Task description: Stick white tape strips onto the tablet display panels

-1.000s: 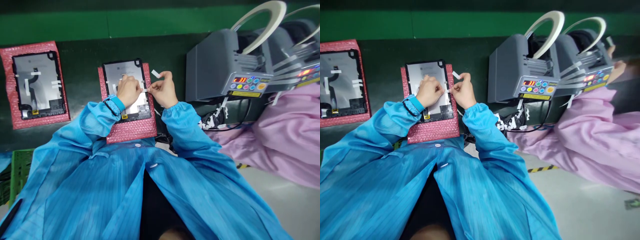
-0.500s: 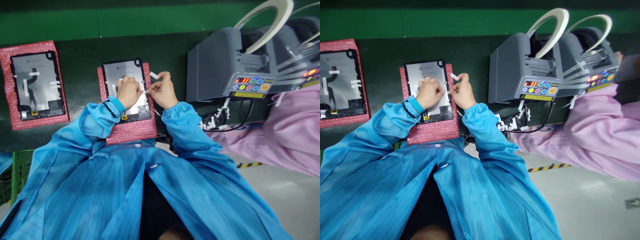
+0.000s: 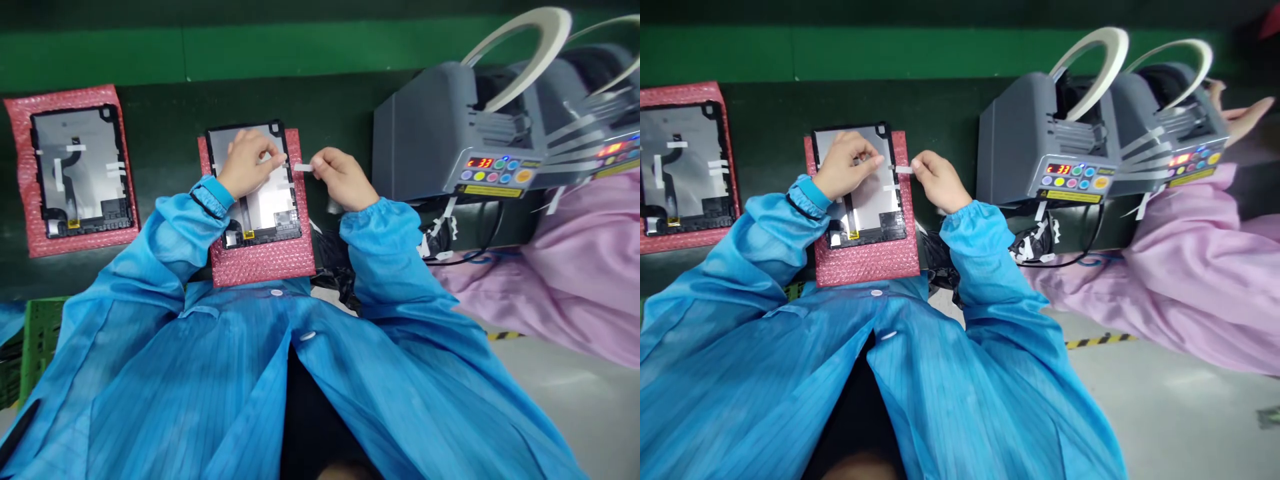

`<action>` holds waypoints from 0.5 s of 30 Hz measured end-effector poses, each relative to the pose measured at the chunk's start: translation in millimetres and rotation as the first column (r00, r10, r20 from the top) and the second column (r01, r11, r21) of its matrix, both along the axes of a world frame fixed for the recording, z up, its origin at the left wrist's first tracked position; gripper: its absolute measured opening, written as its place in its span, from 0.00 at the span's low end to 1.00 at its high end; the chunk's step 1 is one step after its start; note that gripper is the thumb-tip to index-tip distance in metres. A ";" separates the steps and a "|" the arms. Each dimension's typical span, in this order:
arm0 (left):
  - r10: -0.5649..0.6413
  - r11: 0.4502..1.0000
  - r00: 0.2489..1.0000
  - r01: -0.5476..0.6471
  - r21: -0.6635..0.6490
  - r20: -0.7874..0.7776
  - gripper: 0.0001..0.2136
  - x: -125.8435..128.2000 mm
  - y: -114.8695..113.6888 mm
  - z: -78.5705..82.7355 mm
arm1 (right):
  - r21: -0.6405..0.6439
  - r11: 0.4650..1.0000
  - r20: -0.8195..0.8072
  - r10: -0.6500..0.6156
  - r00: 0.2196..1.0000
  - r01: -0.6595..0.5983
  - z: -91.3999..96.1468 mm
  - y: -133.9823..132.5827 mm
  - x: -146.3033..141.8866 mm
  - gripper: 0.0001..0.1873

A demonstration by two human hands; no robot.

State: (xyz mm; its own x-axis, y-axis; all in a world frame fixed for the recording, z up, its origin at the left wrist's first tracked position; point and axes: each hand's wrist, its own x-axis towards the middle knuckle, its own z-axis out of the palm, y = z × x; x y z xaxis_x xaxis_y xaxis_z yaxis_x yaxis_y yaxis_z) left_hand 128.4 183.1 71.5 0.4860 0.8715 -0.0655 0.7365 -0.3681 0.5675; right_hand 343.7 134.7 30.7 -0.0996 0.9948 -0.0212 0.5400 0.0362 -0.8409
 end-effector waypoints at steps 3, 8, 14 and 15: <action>-0.089 0.996 0.995 0.089 -0.013 0.043 0.10 2.3 0.8 -0.5 | -0.008 0.997 -0.059 0.070 0.996 -0.070 9.8 -2.2 -10.7 0.28; -0.107 0.992 0.994 0.105 -0.067 -0.028 0.08 7.3 -3.6 -4.3 | -0.083 0.996 -0.051 0.034 0.998 -0.038 18.1 -3.3 -19.5 0.22; -0.066 0.989 0.994 0.054 -0.136 -0.084 0.09 8.5 -1.7 -3.6 | -0.091 0.986 0.014 -0.140 0.990 0.141 16.4 -0.2 -22.0 0.09; -0.064 0.988 0.994 0.051 -0.144 -0.089 0.09 8.5 -1.4 -3.5 | -0.087 0.988 0.017 -0.127 0.992 0.128 14.1 1.0 -22.5 0.08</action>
